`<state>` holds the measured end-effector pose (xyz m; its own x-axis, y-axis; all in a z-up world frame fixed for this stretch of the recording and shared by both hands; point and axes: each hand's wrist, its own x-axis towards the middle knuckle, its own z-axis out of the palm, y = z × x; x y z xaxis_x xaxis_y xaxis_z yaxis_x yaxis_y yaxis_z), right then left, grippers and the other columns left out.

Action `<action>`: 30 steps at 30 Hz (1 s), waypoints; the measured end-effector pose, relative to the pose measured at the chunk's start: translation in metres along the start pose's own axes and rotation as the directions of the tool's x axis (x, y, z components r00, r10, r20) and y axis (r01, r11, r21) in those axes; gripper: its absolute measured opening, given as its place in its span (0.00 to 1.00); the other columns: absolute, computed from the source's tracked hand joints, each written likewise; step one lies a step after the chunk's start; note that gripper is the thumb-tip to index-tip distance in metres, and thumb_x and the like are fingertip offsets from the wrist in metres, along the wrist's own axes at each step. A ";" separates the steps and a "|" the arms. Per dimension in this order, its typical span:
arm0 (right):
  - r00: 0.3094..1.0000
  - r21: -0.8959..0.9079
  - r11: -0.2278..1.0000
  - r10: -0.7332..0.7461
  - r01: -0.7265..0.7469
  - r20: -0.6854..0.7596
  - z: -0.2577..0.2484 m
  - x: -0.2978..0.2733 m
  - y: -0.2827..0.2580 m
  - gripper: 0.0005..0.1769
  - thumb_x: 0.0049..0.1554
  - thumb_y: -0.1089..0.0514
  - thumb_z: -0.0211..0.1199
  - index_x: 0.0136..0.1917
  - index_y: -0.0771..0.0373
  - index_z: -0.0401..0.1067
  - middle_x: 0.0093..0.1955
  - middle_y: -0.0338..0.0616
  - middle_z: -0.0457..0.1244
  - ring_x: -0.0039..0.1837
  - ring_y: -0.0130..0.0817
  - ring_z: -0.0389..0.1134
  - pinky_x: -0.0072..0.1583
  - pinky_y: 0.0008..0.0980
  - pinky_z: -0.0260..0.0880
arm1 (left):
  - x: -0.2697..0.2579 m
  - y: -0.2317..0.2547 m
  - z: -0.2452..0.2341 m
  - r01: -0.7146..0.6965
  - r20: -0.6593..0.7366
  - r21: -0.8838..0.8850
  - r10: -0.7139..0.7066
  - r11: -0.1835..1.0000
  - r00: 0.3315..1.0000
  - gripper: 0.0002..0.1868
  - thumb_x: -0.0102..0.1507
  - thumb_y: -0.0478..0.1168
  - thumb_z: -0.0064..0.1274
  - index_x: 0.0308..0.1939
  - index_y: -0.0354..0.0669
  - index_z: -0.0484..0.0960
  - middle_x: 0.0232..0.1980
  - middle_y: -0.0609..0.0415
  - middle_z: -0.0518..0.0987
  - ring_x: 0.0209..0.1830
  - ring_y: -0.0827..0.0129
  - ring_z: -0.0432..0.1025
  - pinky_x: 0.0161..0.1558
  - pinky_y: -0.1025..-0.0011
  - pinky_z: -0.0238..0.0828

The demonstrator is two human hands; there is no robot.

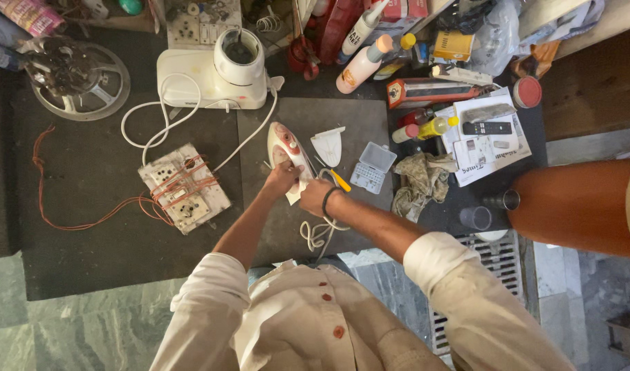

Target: The person disassembles a white electric iron on a cluttered workbench using a screwdriver and pliers. They remove the bottom plate, manipulate the internal components and cord, and then reassemble the iron by screwing the plate back on.

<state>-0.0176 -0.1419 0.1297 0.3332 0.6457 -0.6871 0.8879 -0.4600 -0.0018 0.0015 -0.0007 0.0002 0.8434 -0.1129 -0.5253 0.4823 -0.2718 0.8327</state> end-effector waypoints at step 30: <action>0.618 -0.222 -0.920 -0.383 -0.324 0.686 0.137 0.065 0.039 0.25 0.56 0.42 0.50 0.59 0.58 0.70 0.32 0.35 0.57 0.27 0.35 0.52 0.30 0.40 0.51 | 0.012 -0.008 0.003 0.005 0.010 -0.069 -0.004 0.998 1.000 0.23 0.65 0.54 0.55 0.45 0.35 0.82 0.38 0.45 0.85 0.38 0.62 0.80 0.45 0.65 0.74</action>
<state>-0.0046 -0.2015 -0.0151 -0.3522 0.1574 -0.9226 -0.8540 0.3494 0.3856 0.0069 -0.0029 -0.0132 0.8389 -0.1219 -0.5305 0.5015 -0.2059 0.8403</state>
